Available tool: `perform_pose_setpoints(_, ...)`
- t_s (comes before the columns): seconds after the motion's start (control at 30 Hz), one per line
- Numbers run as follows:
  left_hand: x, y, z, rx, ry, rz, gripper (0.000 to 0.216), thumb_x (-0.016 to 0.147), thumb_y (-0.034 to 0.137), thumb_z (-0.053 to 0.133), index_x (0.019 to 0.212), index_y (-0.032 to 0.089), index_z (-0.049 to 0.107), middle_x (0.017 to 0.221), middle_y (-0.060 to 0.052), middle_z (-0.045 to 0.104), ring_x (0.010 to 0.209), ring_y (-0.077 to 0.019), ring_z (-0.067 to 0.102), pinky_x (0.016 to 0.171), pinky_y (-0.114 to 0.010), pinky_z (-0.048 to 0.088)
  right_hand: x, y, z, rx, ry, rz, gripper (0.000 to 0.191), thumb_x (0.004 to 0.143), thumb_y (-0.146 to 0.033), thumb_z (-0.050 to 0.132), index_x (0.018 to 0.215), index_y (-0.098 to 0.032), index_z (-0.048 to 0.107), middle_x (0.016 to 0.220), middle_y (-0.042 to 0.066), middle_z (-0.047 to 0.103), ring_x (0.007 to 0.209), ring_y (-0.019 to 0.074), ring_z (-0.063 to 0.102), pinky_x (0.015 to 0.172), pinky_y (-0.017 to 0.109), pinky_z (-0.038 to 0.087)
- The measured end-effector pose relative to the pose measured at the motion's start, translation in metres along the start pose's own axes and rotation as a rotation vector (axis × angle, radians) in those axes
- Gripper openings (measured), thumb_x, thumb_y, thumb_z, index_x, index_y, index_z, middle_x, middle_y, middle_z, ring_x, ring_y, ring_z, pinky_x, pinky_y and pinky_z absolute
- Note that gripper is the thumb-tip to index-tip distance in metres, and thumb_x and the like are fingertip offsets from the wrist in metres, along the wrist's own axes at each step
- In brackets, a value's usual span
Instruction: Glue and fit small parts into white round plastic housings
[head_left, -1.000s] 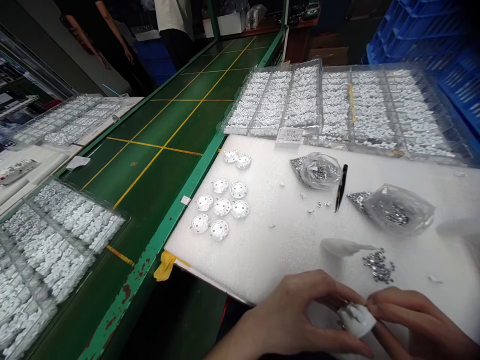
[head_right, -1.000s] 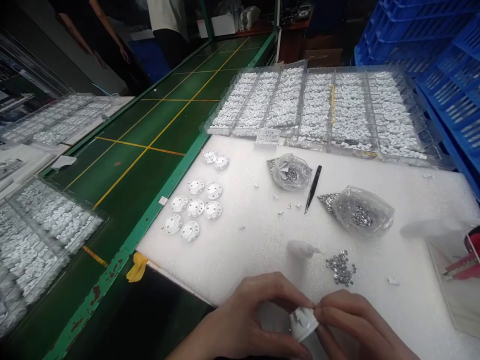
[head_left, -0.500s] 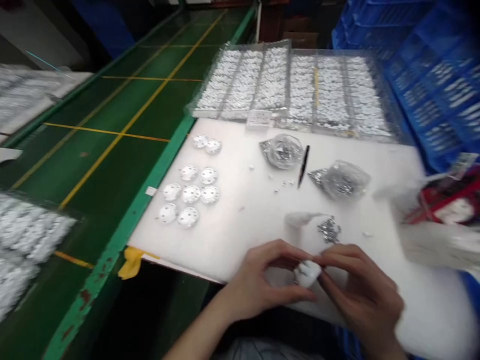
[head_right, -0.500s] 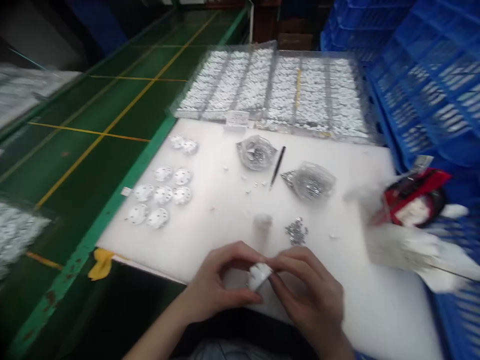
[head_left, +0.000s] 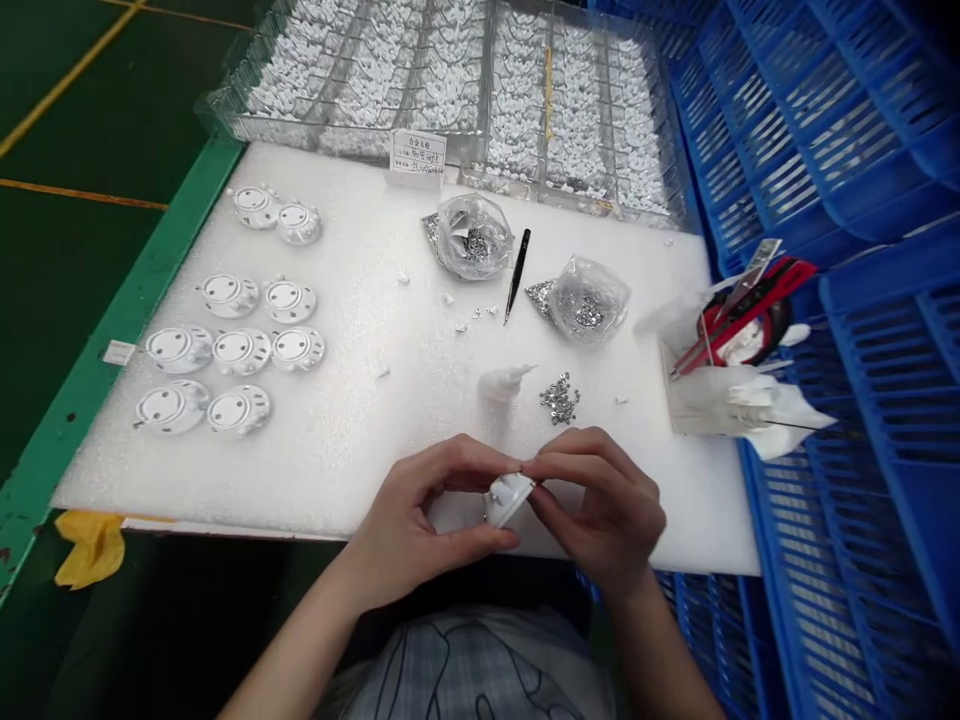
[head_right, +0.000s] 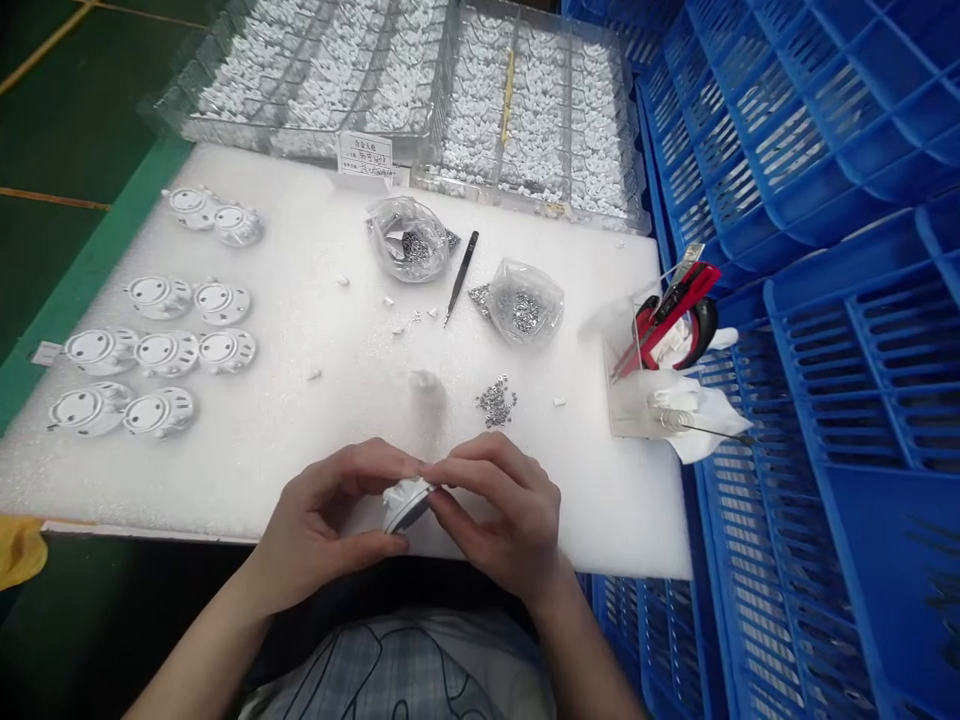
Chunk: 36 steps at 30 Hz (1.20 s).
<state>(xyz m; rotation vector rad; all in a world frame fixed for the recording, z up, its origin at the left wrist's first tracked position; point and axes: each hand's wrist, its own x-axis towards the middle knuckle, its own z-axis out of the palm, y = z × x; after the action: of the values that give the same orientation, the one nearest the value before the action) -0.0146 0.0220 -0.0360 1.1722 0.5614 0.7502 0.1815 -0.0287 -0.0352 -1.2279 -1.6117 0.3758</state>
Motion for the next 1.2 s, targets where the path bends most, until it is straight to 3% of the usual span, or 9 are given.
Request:
perform_pose_setpoints(0.43,-0.003,-0.002,-0.001,-0.050,-0.014,0.107,0.044,0.083,0.013,0.090,0.122,0.031,0.079,0.114,-0.005,0.080,0.104,-0.0196,0.076,0.091,-0.027,0.062,-0.005,0.002,-0.002,0.103,0.007,-0.002,0.020,0.090,-0.020,0.077,0.110,-0.024,0.074,0.086,0.003,0.073,0.074,0.0177,0.068,0.062,0.032,0.057)
perform_pose_setpoints(0.6,-0.005,-0.004,0.000,-0.106,0.029,0.116,0.041,0.079,0.016,0.093,0.116,0.026,0.080,0.116,-0.008,0.082,0.104,-0.0233,0.078,0.090,-0.033,0.065,-0.004,0.001,-0.005,0.127,0.126,0.128,0.008,0.098,-0.028,0.068,0.100,-0.024,0.075,0.080,0.003,0.070,0.071,0.0187,0.066,0.063,0.035,0.055)
perform_pose_setpoints(0.67,-0.005,-0.003,0.001,-0.170,0.043,0.103,0.040,0.078,0.016,0.094,0.114,0.026,0.080,0.115,-0.008,0.083,0.102,-0.0236,0.079,0.089,-0.035,0.066,0.004,0.000,-0.006,0.012,0.155,0.236,0.007,0.099,-0.025,0.067,0.096,-0.024,0.073,0.083,0.003,0.070,0.076,0.0181,0.066,0.068,0.034,0.054)
perform_pose_setpoints(0.73,-0.005,0.000,0.003,-0.294,0.064,0.081,0.037,0.080,0.017,0.093,0.113,0.027,0.080,0.114,-0.004,0.083,0.099,-0.0218,0.081,0.089,-0.033,0.066,0.018,0.000,-0.003,-0.109,0.112,0.303,0.011,0.097,-0.030,0.071,0.106,-0.025,0.072,0.097,0.005,0.071,0.089,0.0205,0.068,0.077,0.037,0.056)
perform_pose_setpoints(0.83,-0.006,0.008,0.009,-0.558,0.141,-0.018,0.030,0.084,0.027,0.092,0.111,0.028,0.078,0.109,0.001,0.084,0.091,-0.0164,0.083,0.088,-0.025,0.065,0.038,0.004,0.007,-0.248,-0.005,0.264,0.040,0.091,-0.041,0.078,0.126,-0.024,0.067,0.120,0.010,0.071,0.114,0.0281,0.065,0.099,0.047,0.055)
perform_pose_setpoints(0.9,-0.006,0.014,0.014,-0.727,0.219,-0.123,0.028,0.086,0.034,0.090,0.110,0.027,0.078,0.105,0.002,0.084,0.089,-0.0139,0.083,0.086,-0.018,0.064,0.045,0.007,0.014,-0.223,-0.075,0.260,0.031,0.095,-0.041,0.073,0.121,-0.023,0.068,0.123,0.010,0.072,0.121,0.0285,0.064,0.105,0.048,0.053)
perform_pose_setpoints(0.97,-0.005,0.017,0.019,-0.862,0.291,-0.225,0.029,0.086,0.037,0.090,0.108,0.025,0.077,0.103,0.001,0.084,0.088,-0.0136,0.083,0.083,-0.015,0.064,0.044,0.007,0.015,-0.068,-0.081,0.330,0.019,0.103,-0.038,0.062,0.115,-0.024,0.067,0.118,0.008,0.075,0.113,0.0244,0.069,0.099,0.042,0.056)
perform_pose_setpoints(1.07,-0.002,0.020,0.025,-0.971,0.365,-0.336,0.031,0.083,0.035,0.093,0.105,0.021,0.076,0.101,0.001,0.081,0.087,-0.0144,0.083,0.080,-0.016,0.065,0.038,0.002,0.006,0.192,0.027,0.474,0.030,0.106,-0.048,0.053,0.121,-0.024,0.063,0.092,0.004,0.075,0.084,0.0201,0.073,0.075,0.035,0.059)
perform_pose_setpoints(1.2,0.002,0.021,0.027,-0.988,0.398,-0.390,0.035,0.081,0.032,0.094,0.104,0.018,0.073,0.098,0.001,0.080,0.087,-0.0149,0.082,0.081,-0.017,0.064,0.039,-0.002,-0.015,0.365,0.144,0.527,0.039,0.095,-0.058,0.070,0.114,-0.027,0.059,0.073,-0.002,0.069,0.066,0.0201,0.070,0.067,0.036,0.060)
